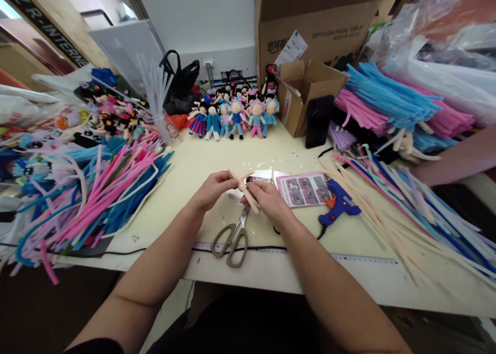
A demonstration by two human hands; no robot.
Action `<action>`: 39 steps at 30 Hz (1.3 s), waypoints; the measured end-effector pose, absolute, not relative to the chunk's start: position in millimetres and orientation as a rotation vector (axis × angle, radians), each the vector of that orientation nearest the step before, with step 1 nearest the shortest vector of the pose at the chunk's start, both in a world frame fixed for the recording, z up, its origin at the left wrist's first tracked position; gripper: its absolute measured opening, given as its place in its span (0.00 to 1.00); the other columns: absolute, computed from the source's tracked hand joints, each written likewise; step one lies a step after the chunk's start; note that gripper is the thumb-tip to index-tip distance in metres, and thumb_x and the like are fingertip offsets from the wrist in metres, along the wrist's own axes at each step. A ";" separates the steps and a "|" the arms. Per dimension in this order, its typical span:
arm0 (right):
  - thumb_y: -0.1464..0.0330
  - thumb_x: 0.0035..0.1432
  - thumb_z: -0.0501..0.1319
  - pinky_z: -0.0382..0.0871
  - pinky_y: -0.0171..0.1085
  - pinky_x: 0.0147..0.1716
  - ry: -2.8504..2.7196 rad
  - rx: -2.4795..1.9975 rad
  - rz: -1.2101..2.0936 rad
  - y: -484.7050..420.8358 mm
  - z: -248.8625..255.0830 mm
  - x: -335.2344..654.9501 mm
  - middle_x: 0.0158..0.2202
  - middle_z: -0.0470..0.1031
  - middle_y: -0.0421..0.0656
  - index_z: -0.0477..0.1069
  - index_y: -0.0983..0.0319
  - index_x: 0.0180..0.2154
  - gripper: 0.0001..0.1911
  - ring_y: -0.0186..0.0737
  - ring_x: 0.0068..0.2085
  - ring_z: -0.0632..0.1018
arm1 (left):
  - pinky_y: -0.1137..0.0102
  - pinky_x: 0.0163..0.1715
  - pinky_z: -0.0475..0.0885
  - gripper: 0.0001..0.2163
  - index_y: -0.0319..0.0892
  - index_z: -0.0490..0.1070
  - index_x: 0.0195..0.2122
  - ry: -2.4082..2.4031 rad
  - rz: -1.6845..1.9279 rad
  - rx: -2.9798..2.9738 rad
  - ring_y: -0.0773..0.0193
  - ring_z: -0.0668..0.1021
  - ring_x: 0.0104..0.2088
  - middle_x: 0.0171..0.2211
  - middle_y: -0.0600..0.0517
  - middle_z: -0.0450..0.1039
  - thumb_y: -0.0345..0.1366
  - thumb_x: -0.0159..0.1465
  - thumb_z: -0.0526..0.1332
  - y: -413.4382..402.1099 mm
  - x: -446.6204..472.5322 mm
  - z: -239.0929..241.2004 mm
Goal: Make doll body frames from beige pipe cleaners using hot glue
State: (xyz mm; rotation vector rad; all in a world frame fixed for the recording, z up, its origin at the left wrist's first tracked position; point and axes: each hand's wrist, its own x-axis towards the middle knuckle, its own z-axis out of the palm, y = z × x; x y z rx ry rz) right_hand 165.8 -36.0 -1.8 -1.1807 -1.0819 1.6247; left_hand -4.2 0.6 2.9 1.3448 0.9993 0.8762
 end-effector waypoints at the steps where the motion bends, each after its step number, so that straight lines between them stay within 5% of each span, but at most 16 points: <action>1: 0.54 0.51 0.60 0.68 0.36 0.29 -1.071 -1.182 1.641 -36.5 -1.4 165.3 0.23 0.74 0.42 0.72 0.64 0.30 0.18 0.34 0.25 0.73 | 0.70 0.35 0.63 0.12 0.38 0.75 0.30 1.014 0.888 1.335 0.66 0.71 0.30 0.27 0.52 0.73 0.42 0.51 0.66 0.8 -4.4 1.8; 11: 0.58 0.50 0.61 0.60 0.33 0.24 -1.328 -1.205 1.410 -36.3 -10.5 159.1 0.19 0.65 0.35 0.65 0.62 0.25 0.14 0.30 0.22 0.67 | 0.71 0.33 0.63 0.12 0.36 0.72 0.29 1.037 0.906 1.346 0.68 0.70 0.29 0.26 0.53 0.70 0.42 0.52 0.65 -3.4 1.5 -2.9; 18: 0.56 0.49 0.62 0.63 0.33 0.24 -1.118 -1.062 1.696 -37.9 -9.5 155.2 0.20 0.66 0.35 0.65 0.62 0.30 0.16 0.30 0.22 0.68 | 0.72 0.31 0.63 0.12 0.37 0.71 0.27 1.009 0.927 1.332 0.68 0.70 0.27 0.24 0.54 0.69 0.42 0.51 0.66 -4.6 3.7 1.9; 25: 0.57 0.53 0.59 0.60 0.30 0.20 -1.126 -1.005 1.703 -40.3 -14.2 149.8 0.16 0.62 0.33 0.62 0.62 0.25 0.15 0.27 0.18 0.63 | 0.72 0.28 0.62 0.13 0.38 0.68 0.24 1.014 0.906 1.327 0.69 0.68 0.25 0.22 0.55 0.68 0.43 0.51 0.66 -4.8 3.0 4.0; 39: 0.56 0.53 0.60 0.61 0.31 0.19 -1.088 -1.000 1.829 -43.3 -11.9 149.3 0.19 0.65 0.34 0.66 0.62 0.31 0.15 0.28 0.18 0.65 | 0.72 0.27 0.61 0.13 0.38 0.71 0.24 1.018 0.928 1.271 0.70 0.66 0.23 0.21 0.55 0.67 0.44 0.53 0.63 -5.5 5.4 3.1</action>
